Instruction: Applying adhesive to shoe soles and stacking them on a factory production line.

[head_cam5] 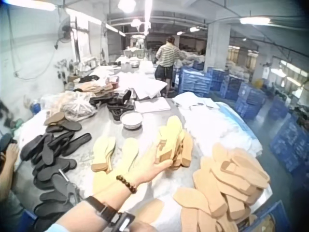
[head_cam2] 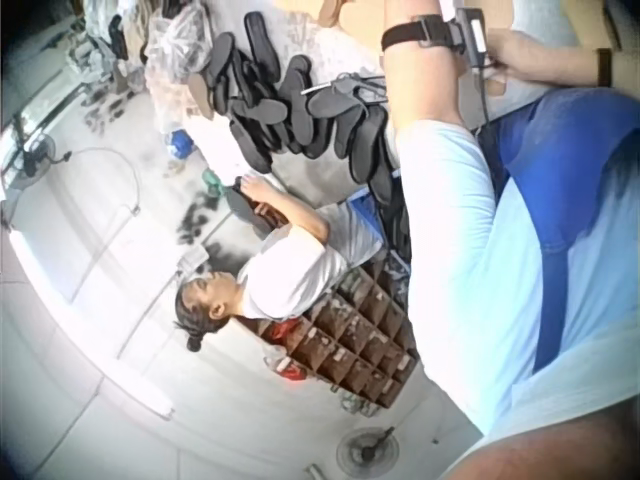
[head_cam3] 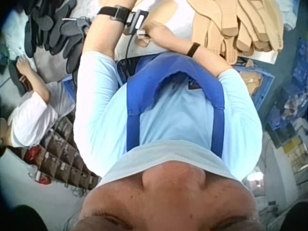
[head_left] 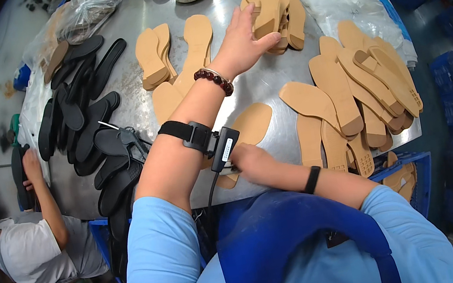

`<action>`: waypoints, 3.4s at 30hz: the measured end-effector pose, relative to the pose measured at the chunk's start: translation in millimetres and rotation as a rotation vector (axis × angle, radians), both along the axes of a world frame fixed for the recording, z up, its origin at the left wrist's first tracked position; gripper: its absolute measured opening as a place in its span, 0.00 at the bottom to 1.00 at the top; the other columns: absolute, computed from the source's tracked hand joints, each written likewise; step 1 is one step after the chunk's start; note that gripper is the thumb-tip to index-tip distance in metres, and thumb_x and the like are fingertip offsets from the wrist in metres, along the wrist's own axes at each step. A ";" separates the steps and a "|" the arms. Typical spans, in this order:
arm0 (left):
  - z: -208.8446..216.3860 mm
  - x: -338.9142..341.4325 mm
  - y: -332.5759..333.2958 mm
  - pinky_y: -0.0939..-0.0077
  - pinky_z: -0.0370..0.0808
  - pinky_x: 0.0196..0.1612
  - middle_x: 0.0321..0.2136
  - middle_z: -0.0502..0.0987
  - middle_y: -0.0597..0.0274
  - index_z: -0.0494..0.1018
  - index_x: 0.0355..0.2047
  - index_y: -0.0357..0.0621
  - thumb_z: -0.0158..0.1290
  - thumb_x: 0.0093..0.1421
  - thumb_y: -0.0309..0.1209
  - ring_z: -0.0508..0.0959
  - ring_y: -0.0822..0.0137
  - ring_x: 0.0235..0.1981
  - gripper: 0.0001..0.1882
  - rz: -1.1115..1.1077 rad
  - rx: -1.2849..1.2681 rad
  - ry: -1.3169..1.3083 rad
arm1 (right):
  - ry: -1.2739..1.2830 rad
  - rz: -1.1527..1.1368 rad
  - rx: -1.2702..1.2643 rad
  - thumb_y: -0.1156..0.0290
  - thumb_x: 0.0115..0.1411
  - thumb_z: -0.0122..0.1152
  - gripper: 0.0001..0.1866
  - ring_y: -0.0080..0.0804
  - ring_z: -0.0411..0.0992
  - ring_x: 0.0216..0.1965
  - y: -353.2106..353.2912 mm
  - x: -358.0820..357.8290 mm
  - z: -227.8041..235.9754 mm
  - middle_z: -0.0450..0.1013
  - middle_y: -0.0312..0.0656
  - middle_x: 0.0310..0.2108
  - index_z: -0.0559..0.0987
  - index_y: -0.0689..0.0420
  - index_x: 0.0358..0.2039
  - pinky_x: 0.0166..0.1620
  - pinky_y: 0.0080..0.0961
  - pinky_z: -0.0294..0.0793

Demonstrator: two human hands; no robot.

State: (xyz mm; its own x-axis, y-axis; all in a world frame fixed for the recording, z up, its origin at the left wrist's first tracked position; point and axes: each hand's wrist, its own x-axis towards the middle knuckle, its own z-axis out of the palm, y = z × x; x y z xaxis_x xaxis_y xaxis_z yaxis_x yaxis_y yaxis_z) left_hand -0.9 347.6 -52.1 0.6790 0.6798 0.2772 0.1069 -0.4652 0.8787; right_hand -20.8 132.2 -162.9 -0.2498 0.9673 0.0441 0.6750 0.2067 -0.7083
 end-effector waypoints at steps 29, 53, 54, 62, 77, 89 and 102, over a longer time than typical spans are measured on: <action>-73.9 -64.2 -116.6 0.75 0.76 0.45 0.48 0.74 0.49 0.63 0.58 0.32 0.53 0.63 0.34 0.78 0.65 0.43 0.27 -0.097 -0.943 0.237 | 0.846 -1.252 0.293 0.74 0.58 0.65 0.20 0.21 0.68 0.36 -81.4 239.6 79.8 0.69 0.37 0.37 0.67 0.60 0.47 0.39 0.18 0.71; -71.9 137.2 -209.7 0.73 0.77 0.39 0.41 0.69 0.50 0.52 0.52 0.33 0.59 0.54 0.22 0.76 0.63 0.37 0.31 0.058 -1.083 0.007 | 0.413 -1.240 -0.336 0.63 0.57 0.65 0.21 0.41 0.71 0.37 -209.0 135.6 -8.4 0.69 0.51 0.38 0.67 0.60 0.44 0.42 0.34 0.72; -79.1 127.9 -201.4 0.72 0.77 0.39 0.40 0.69 0.51 0.54 0.52 0.34 0.56 0.54 0.21 0.76 0.63 0.37 0.28 0.057 -1.171 -0.017 | 0.415 -1.236 -0.330 0.63 0.57 0.65 0.21 0.41 0.71 0.37 -204.9 134.8 -3.6 0.69 0.51 0.38 0.67 0.60 0.44 0.42 0.34 0.72; -78.4 112.0 -176.2 0.73 0.78 0.37 0.43 0.72 0.49 0.58 0.49 0.34 0.54 0.57 0.24 0.78 0.58 0.39 0.22 0.103 -1.406 -0.082 | 0.016 -1.058 -0.243 0.65 0.54 0.66 0.21 0.49 0.71 0.40 -181.7 125.2 52.1 0.70 0.52 0.39 0.68 0.58 0.44 0.45 0.39 0.70; -136.2 -90.6 -134.3 0.72 0.71 0.52 0.50 0.69 0.50 0.53 0.64 0.34 0.52 0.57 0.21 0.72 0.61 0.51 0.35 0.087 -0.818 0.254 | -0.280 -0.658 -0.068 0.63 0.52 0.66 0.20 0.52 0.73 0.31 -108.3 94.6 172.0 0.73 0.52 0.26 0.70 0.60 0.39 0.36 0.44 0.72; -129.0 -179.6 -192.4 0.78 0.73 0.34 0.29 0.76 0.63 0.69 0.43 0.34 0.53 0.62 0.32 0.75 0.75 0.28 0.14 0.274 -0.781 0.239 | 0.478 -0.907 -0.028 0.79 0.50 0.67 0.23 0.29 0.72 0.33 -45.2 134.5 49.7 0.70 0.40 0.33 0.69 0.60 0.46 0.37 0.27 0.75; -115.6 -159.5 -221.8 0.85 0.73 0.41 0.35 0.76 0.64 0.68 0.55 0.34 0.57 0.59 0.24 0.74 0.77 0.34 0.23 0.104 -0.969 0.225 | -0.310 -0.141 0.340 0.79 0.48 0.58 0.15 0.48 0.69 0.39 104.6 104.7 -12.2 0.71 0.47 0.33 0.72 0.58 0.39 0.44 0.37 0.70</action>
